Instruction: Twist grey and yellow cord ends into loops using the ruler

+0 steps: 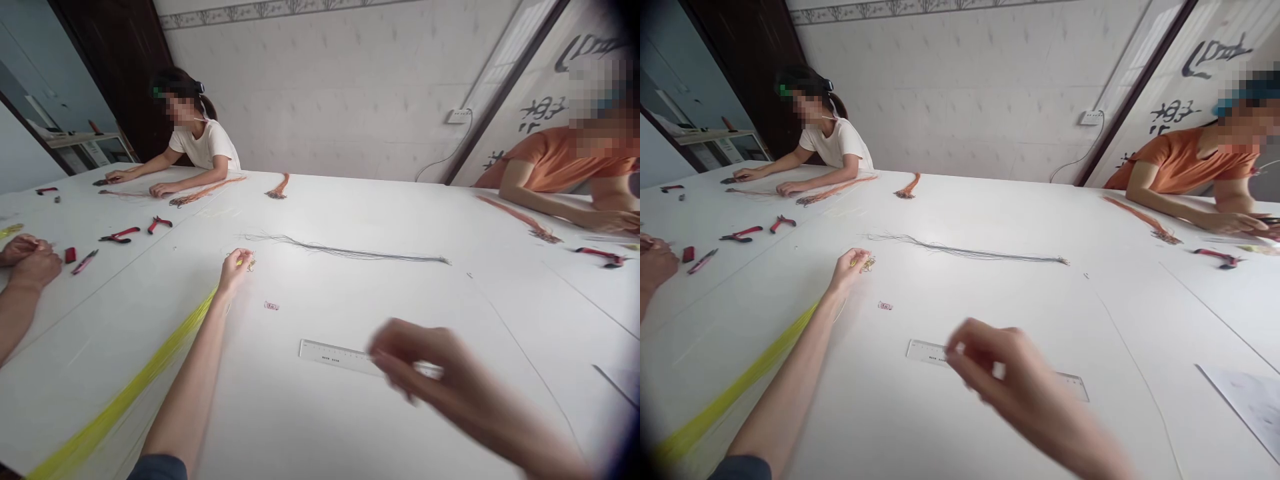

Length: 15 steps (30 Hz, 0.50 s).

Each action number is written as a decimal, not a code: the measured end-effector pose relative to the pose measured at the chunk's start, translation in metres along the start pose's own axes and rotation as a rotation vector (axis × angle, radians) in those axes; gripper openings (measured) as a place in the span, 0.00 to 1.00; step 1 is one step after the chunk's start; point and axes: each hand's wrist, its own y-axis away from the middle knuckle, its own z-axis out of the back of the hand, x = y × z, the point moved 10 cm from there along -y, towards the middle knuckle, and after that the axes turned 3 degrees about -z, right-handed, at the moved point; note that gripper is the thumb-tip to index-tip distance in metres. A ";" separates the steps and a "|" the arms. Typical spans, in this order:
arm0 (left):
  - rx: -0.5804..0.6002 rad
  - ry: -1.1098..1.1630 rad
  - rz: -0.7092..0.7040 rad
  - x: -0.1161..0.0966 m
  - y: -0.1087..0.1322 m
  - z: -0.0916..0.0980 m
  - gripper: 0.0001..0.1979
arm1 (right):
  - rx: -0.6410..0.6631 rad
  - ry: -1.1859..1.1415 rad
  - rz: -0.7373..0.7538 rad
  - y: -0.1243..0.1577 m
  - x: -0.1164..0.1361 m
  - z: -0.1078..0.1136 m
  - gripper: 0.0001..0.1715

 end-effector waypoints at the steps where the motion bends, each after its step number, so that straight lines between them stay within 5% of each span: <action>1: -0.004 0.035 0.008 -0.002 0.001 -0.003 0.12 | -0.003 0.003 0.015 -0.001 0.006 -0.002 0.13; 15: -0.010 0.024 -0.041 -0.039 0.033 -0.055 0.12 | -0.044 0.023 0.267 -0.016 0.116 -0.050 0.13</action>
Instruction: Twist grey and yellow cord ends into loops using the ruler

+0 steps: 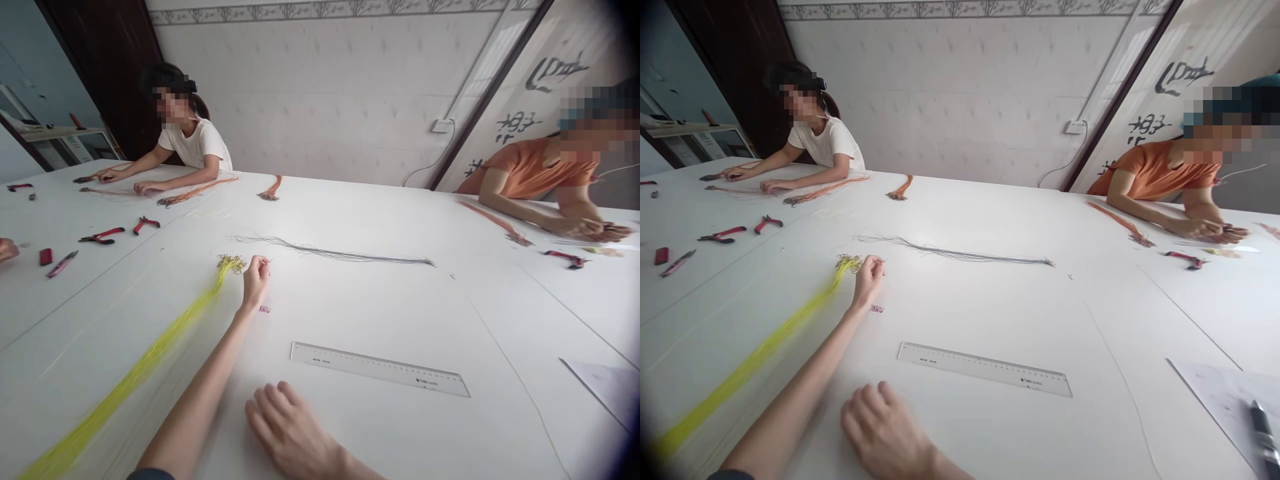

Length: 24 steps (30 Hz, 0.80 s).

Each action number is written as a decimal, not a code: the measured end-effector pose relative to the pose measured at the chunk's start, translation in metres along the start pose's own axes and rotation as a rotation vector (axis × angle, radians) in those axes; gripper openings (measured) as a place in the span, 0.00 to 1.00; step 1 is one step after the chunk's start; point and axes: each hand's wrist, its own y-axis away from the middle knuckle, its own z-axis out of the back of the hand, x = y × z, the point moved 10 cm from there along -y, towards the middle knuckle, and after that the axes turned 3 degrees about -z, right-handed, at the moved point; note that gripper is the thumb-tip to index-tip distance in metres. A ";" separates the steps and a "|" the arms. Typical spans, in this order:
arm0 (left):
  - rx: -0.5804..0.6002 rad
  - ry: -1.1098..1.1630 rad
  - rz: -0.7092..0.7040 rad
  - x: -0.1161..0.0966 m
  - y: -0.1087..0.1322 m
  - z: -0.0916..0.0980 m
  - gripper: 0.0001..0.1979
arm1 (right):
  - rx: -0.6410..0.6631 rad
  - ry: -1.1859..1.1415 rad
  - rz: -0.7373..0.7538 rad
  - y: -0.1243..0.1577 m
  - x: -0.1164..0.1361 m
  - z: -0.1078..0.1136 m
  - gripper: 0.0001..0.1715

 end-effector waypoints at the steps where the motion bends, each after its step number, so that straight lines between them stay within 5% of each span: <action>1: 0.005 -0.009 -0.010 -0.005 0.004 -0.004 0.12 | -0.017 -0.025 0.037 -0.001 0.009 0.000 0.13; 4: 0.020 -0.022 -0.041 -0.016 0.018 -0.013 0.12 | -0.028 -0.079 0.101 -0.003 0.020 -0.002 0.13; 7: 0.029 -0.017 -0.073 -0.025 0.035 -0.017 0.12 | -0.077 -0.183 0.029 -0.005 -0.006 0.005 0.14; 15: 0.038 0.006 -0.119 -0.047 0.076 -0.021 0.08 | -0.417 -0.592 -0.907 0.014 -0.168 0.014 0.14; 18: 0.056 0.010 -0.136 -0.054 0.082 -0.024 0.08 | -0.460 -0.770 -1.114 0.019 -0.193 0.007 0.15; 24: 0.110 -0.006 -0.178 -0.058 0.086 -0.032 0.09 | -0.511 -1.042 -1.272 0.019 -0.200 -0.013 0.13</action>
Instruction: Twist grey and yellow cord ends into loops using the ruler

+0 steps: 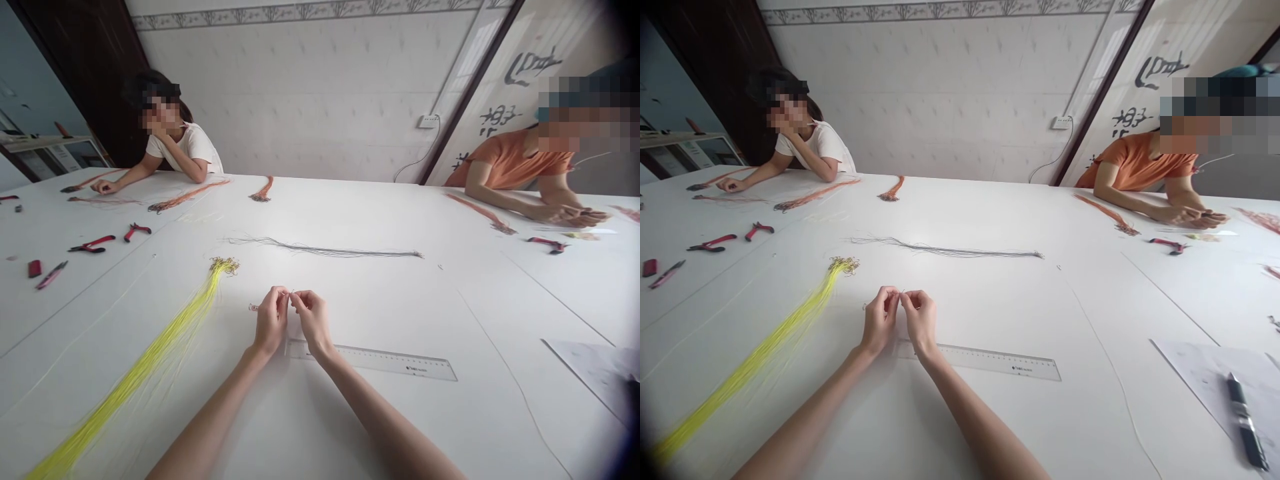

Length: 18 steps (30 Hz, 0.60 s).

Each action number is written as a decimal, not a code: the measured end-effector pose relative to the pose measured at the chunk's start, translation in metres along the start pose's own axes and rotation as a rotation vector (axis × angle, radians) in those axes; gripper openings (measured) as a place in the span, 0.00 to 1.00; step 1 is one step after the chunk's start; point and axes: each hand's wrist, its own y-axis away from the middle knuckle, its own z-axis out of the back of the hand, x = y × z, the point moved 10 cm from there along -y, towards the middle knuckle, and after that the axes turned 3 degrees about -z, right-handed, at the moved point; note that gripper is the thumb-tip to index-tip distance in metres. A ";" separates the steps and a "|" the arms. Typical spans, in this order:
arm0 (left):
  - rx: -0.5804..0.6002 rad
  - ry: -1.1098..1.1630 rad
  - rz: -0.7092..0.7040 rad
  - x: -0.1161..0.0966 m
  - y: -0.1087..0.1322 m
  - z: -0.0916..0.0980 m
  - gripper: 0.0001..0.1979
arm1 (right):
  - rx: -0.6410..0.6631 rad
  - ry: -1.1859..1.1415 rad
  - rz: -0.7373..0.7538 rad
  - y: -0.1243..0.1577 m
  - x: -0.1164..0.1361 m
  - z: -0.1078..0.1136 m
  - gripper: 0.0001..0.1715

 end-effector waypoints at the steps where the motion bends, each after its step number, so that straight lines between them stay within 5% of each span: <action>1: 0.006 -0.004 -0.002 0.000 0.000 -0.001 0.09 | 0.000 -0.026 -0.015 0.000 -0.002 -0.001 0.13; 12: 0.005 -0.051 0.035 0.012 -0.004 0.001 0.07 | -0.053 -0.154 -0.050 -0.020 -0.002 0.001 0.06; 18: -0.131 -0.099 0.144 0.057 -0.023 0.041 0.11 | -0.269 -0.208 -0.061 -0.067 0.009 0.058 0.10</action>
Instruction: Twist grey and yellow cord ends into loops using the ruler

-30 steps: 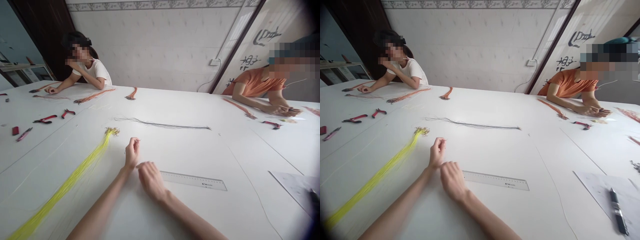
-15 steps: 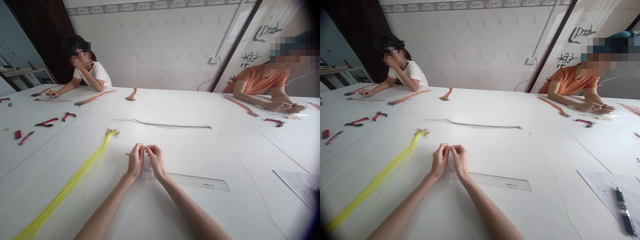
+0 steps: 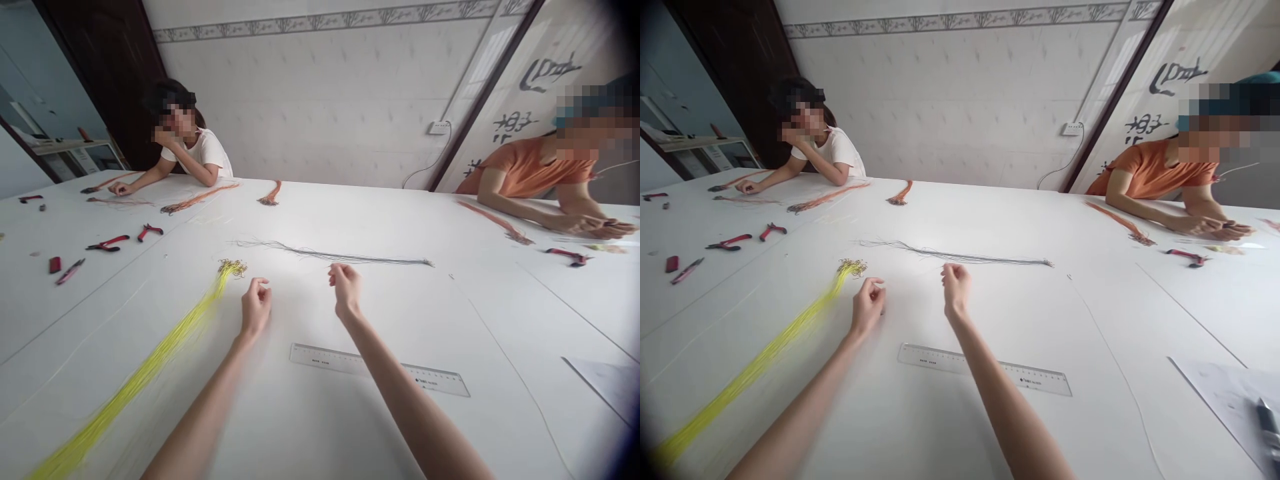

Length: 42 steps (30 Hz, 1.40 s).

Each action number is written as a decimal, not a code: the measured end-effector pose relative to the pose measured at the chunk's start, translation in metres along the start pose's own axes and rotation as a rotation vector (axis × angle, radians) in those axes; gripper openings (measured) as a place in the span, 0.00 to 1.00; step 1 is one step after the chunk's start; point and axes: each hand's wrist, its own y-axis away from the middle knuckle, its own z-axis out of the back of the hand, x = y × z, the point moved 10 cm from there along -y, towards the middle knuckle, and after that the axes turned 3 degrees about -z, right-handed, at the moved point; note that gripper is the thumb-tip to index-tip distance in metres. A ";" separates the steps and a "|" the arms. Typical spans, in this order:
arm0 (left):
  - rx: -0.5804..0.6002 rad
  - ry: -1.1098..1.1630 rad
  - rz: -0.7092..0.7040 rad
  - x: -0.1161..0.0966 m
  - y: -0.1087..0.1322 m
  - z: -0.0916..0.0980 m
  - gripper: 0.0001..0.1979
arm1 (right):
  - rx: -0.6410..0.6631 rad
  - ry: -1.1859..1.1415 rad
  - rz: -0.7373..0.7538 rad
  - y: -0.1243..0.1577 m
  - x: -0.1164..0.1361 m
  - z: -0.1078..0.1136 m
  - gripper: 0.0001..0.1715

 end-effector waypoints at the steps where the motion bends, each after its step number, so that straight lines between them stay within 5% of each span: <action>1: -0.037 -0.010 0.027 0.010 -0.006 0.009 0.11 | -0.052 -0.014 -0.005 -0.010 0.005 0.014 0.11; 5: -0.188 -0.043 0.087 0.038 -0.021 0.041 0.11 | -0.265 -0.078 -0.007 -0.032 0.024 0.076 0.10; 9: -0.304 -0.050 0.025 0.024 -0.017 0.049 0.08 | -0.340 -0.108 0.006 -0.027 0.028 0.105 0.10; 12: -0.306 0.000 -0.096 -0.019 0.002 0.031 0.06 | -0.253 -0.092 0.005 -0.012 0.017 0.085 0.10; 17: -0.021 0.184 -0.329 -0.110 0.056 -0.027 0.06 | -0.032 -0.052 0.011 0.027 -0.005 0.019 0.09; 20: 0.048 0.239 -0.369 -0.137 0.083 -0.041 0.06 | 0.050 -0.033 0.003 0.044 -0.008 -0.002 0.09; 35: 0.094 0.337 -0.434 -0.155 0.112 -0.037 0.10 | 0.149 0.004 0.008 0.068 0.009 -0.004 0.08; 42: -0.062 0.400 -0.174 -0.110 0.079 -0.002 0.08 | 0.392 0.014 -0.072 0.096 0.014 -0.013 0.09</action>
